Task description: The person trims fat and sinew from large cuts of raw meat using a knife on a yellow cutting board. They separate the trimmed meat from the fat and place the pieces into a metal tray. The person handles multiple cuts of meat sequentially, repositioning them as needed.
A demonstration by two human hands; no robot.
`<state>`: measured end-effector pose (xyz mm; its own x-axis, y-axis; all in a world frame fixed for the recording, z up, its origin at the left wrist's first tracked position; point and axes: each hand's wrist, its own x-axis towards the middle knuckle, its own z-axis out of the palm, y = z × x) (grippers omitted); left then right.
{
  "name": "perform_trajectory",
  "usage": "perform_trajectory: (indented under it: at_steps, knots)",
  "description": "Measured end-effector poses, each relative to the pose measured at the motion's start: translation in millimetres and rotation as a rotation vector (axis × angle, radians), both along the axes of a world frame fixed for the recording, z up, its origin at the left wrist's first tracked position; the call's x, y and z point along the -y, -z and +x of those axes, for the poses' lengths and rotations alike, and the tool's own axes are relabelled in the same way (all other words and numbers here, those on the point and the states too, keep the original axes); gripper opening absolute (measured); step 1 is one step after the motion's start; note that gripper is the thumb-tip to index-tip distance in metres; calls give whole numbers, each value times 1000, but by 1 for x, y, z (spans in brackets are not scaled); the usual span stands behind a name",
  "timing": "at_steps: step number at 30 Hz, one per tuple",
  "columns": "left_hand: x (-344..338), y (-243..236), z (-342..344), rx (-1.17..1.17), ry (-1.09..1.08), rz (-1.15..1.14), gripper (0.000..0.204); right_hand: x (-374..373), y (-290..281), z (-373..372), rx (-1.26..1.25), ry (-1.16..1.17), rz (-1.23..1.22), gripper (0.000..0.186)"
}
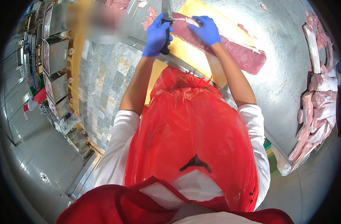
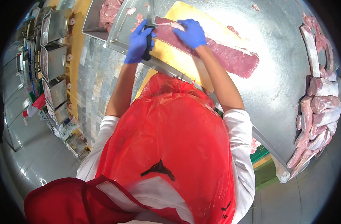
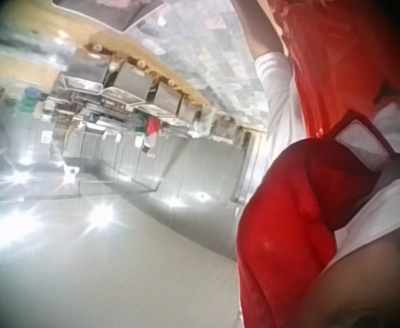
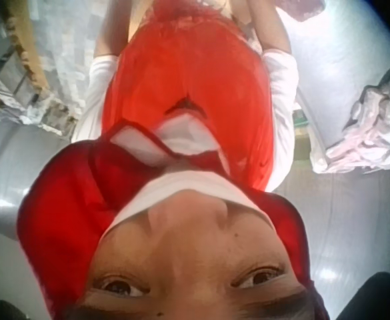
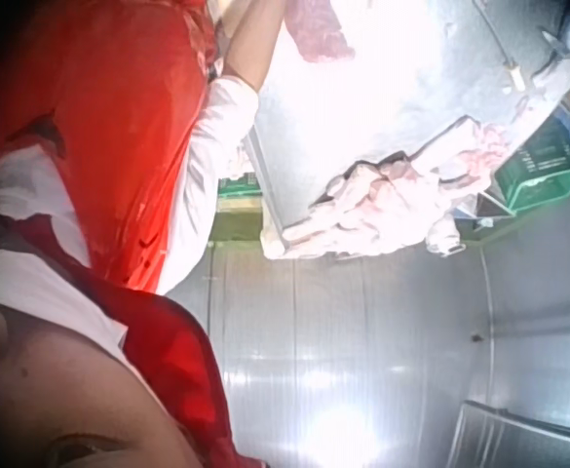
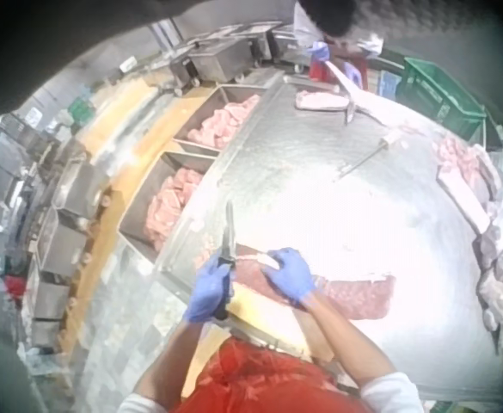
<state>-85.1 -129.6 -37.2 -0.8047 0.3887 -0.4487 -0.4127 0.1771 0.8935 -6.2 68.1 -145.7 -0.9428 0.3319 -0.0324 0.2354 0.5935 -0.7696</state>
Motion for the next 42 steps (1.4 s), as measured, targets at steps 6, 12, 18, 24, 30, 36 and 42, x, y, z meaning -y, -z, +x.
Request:
perform_trajectory:
  at_steps: [6,12,18,24,30,36,42]
  knots:
    - [31,-47,32,-66,187,-262,55,-7,-2,-35,165,-190,1,54]
    - [38,-39,60,-227,397,-523,50,-8,-9,42,120,-137,319,88]
    - [45,-51,69,-333,474,-604,51,1,-9,49,141,-48,320,89]
    - [42,-62,87,-328,466,-657,52,-1,-10,50,101,-64,331,82]
    - [39,-63,98,-332,453,-683,53,-2,-5,54,33,-86,346,69]
    - [0,-8,73,-499,460,-672,53,-3,-3,55,20,-91,329,64]
    - [-26,54,4,-623,448,-521,56,0,-7,59,0,-111,338,60]
